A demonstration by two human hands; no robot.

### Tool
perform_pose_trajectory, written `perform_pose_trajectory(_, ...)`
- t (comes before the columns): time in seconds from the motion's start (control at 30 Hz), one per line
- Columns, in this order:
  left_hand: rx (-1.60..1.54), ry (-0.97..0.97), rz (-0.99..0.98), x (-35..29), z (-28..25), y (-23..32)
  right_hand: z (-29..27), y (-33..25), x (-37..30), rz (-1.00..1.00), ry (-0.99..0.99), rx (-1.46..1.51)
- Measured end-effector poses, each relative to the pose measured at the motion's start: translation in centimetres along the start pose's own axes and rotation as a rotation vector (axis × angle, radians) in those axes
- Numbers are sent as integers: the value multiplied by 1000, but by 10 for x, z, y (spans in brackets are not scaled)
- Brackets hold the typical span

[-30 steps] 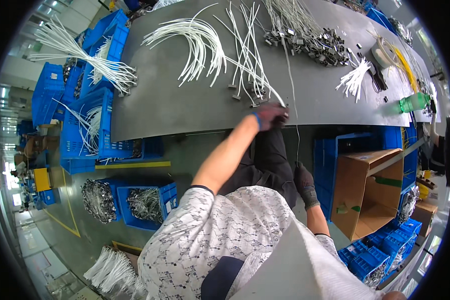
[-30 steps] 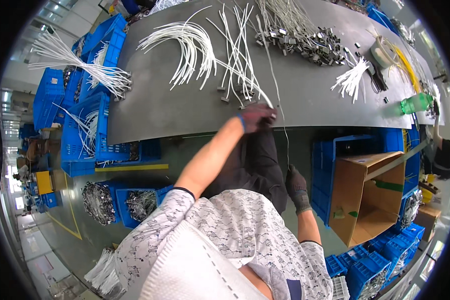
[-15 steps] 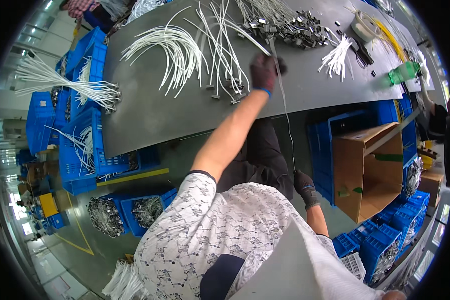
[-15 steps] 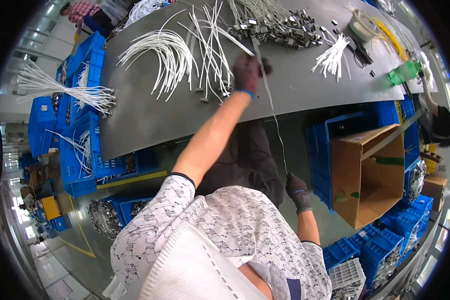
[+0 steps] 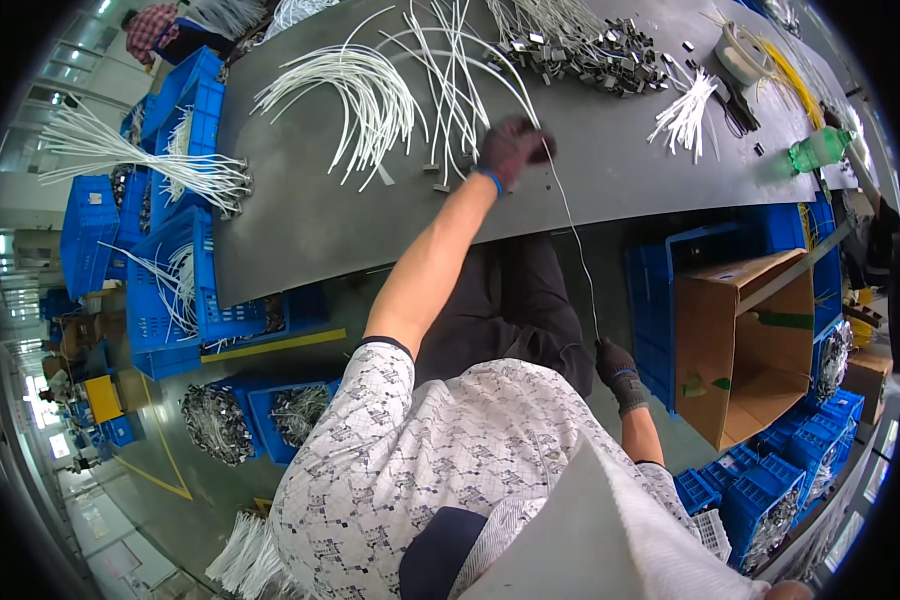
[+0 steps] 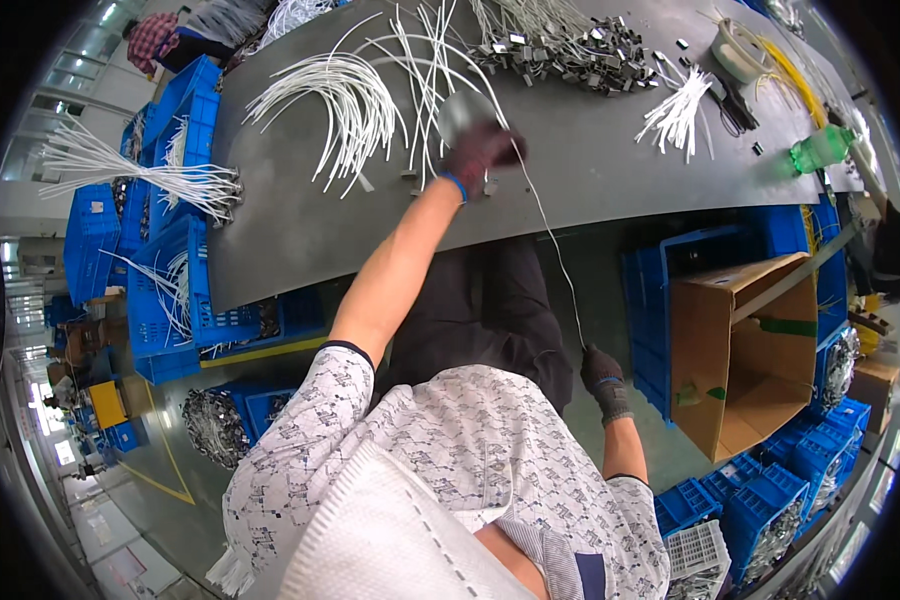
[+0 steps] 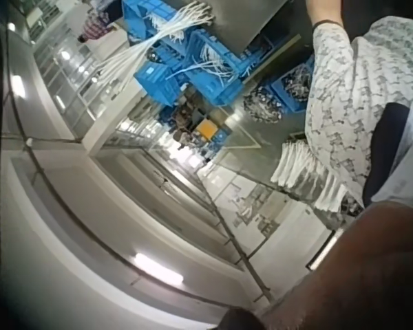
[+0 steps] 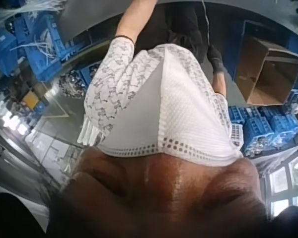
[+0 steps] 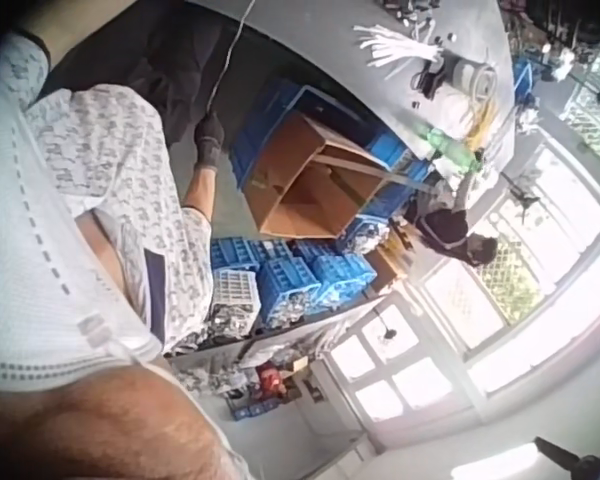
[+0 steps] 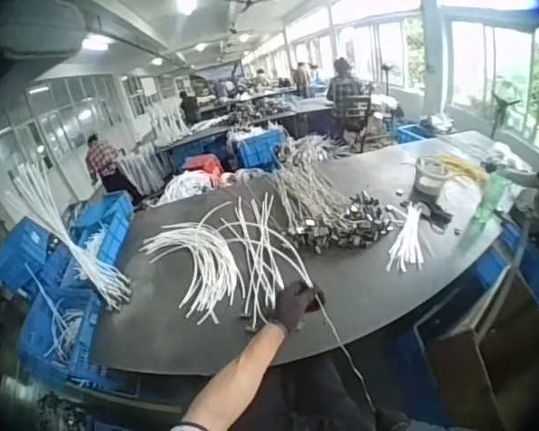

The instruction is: Sorting and bundling white electrical wires at a manual assembly station in a factory.

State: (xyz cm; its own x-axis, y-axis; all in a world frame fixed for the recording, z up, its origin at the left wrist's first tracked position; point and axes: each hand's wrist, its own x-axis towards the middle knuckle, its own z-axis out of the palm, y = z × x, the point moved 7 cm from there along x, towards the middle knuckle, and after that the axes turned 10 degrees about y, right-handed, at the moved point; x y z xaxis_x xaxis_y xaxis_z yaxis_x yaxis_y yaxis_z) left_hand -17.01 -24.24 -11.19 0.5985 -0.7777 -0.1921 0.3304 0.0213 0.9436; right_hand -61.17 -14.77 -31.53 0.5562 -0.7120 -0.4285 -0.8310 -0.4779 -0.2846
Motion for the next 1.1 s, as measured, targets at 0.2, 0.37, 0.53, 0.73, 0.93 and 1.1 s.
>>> perform_pose_trajectory(0.2, 404, -335, -162, -105, 25, -114, 23, 16, -9, -24, -50, -6)
perform_pose_trajectory(0.37, -129, -88, -85, -62, 18, -75, 14, 23, 12, -208, -62, 16)
perform_pose_trajectory(0.53, -72, -160, -140, -80, 30, -54, -179, -135, 51, -128, 374, 944)
perform_pose_trajectory(0.73, -29, -209, -17, -93, 33, -38, -193, -165, 64, -412, 626, 784)
perform_pose_trajectory(0.93, 96, -165, 99, -91, 19, -17, -193, -189, 76, -652, 695, 678)
perform_pose_trajectory(1.1, 244, -96, 75, -25, -27, -17, -199, -205, 134, -229, 323, 1151)
